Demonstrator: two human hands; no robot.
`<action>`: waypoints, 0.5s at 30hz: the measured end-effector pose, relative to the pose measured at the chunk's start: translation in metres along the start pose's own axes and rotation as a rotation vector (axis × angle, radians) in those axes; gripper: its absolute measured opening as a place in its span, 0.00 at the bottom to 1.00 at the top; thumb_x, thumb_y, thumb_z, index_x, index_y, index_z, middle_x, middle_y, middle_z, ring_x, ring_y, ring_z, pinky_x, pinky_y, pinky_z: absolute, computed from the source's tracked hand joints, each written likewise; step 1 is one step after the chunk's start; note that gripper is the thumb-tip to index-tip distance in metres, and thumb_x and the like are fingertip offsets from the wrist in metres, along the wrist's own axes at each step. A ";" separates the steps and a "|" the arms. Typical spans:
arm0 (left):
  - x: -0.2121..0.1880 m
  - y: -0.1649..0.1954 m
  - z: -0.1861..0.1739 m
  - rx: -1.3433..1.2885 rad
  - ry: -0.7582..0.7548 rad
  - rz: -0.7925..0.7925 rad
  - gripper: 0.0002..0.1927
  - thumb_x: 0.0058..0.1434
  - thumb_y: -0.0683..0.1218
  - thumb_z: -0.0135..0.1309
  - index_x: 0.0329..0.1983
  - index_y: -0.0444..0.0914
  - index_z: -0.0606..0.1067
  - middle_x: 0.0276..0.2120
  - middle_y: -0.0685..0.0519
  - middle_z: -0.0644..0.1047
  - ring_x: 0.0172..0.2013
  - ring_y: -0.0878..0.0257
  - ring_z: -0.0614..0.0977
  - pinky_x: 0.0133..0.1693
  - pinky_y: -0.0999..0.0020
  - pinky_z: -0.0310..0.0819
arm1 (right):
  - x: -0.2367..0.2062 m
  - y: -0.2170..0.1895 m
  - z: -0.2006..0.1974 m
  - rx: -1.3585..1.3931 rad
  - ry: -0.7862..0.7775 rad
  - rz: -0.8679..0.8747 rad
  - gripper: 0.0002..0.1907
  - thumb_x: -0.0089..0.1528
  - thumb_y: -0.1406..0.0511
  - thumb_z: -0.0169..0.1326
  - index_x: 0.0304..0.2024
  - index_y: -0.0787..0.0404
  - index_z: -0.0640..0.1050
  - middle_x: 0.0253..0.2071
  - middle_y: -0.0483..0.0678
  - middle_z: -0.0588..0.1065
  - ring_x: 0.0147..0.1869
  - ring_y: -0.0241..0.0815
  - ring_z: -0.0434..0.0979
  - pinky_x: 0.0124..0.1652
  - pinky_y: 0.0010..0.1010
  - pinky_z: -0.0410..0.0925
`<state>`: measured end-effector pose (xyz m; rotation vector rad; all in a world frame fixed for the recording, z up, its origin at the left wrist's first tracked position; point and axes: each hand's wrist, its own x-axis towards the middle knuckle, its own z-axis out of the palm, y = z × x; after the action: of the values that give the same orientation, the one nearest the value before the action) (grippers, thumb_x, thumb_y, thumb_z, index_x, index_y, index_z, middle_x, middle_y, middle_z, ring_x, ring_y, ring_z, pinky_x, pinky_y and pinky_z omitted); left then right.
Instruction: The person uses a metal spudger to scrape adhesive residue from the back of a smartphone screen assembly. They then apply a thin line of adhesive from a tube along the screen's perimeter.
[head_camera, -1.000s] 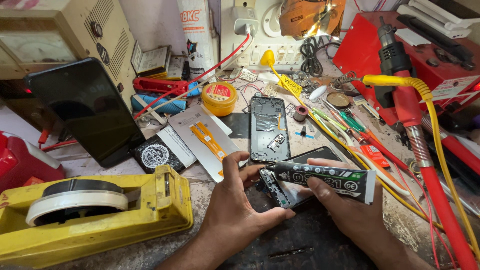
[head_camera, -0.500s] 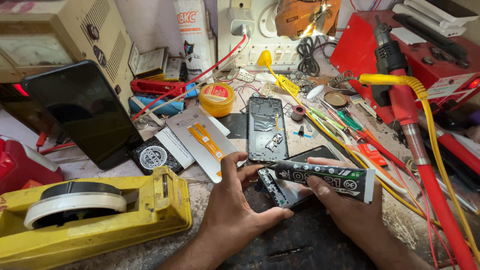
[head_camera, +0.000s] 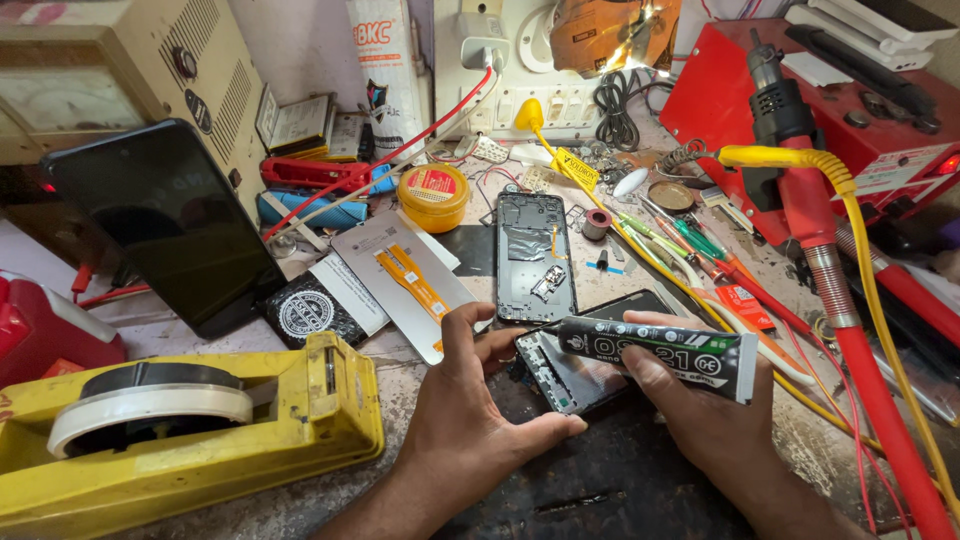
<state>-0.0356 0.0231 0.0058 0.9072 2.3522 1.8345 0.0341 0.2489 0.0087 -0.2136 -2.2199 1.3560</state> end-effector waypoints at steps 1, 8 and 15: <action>0.000 0.000 0.000 0.003 -0.004 -0.007 0.56 0.41 0.53 0.77 0.62 0.34 0.51 0.52 0.36 0.78 0.55 0.49 0.82 0.57 0.61 0.76 | 0.000 0.001 0.000 0.003 0.000 0.007 0.18 0.58 0.68 0.63 0.52 0.64 0.83 0.32 0.42 0.81 0.32 0.25 0.74 0.31 0.18 0.68; 0.000 0.000 -0.001 0.014 -0.008 -0.015 0.57 0.40 0.53 0.77 0.62 0.35 0.50 0.52 0.37 0.78 0.55 0.49 0.82 0.56 0.60 0.75 | 0.001 0.001 0.002 -0.020 -0.004 -0.009 0.18 0.59 0.68 0.63 0.52 0.64 0.83 0.33 0.44 0.83 0.32 0.26 0.76 0.31 0.19 0.69; 0.000 0.000 -0.001 0.017 -0.017 0.009 0.55 0.42 0.53 0.76 0.62 0.35 0.51 0.53 0.36 0.78 0.55 0.49 0.82 0.58 0.59 0.75 | 0.002 -0.011 0.001 -0.049 0.047 0.169 0.18 0.58 0.67 0.62 0.51 0.61 0.84 0.26 0.43 0.80 0.25 0.26 0.71 0.25 0.20 0.64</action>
<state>-0.0360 0.0227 0.0057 0.9333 2.3616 1.8051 0.0331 0.2439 0.0182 -0.4553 -2.2386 1.3698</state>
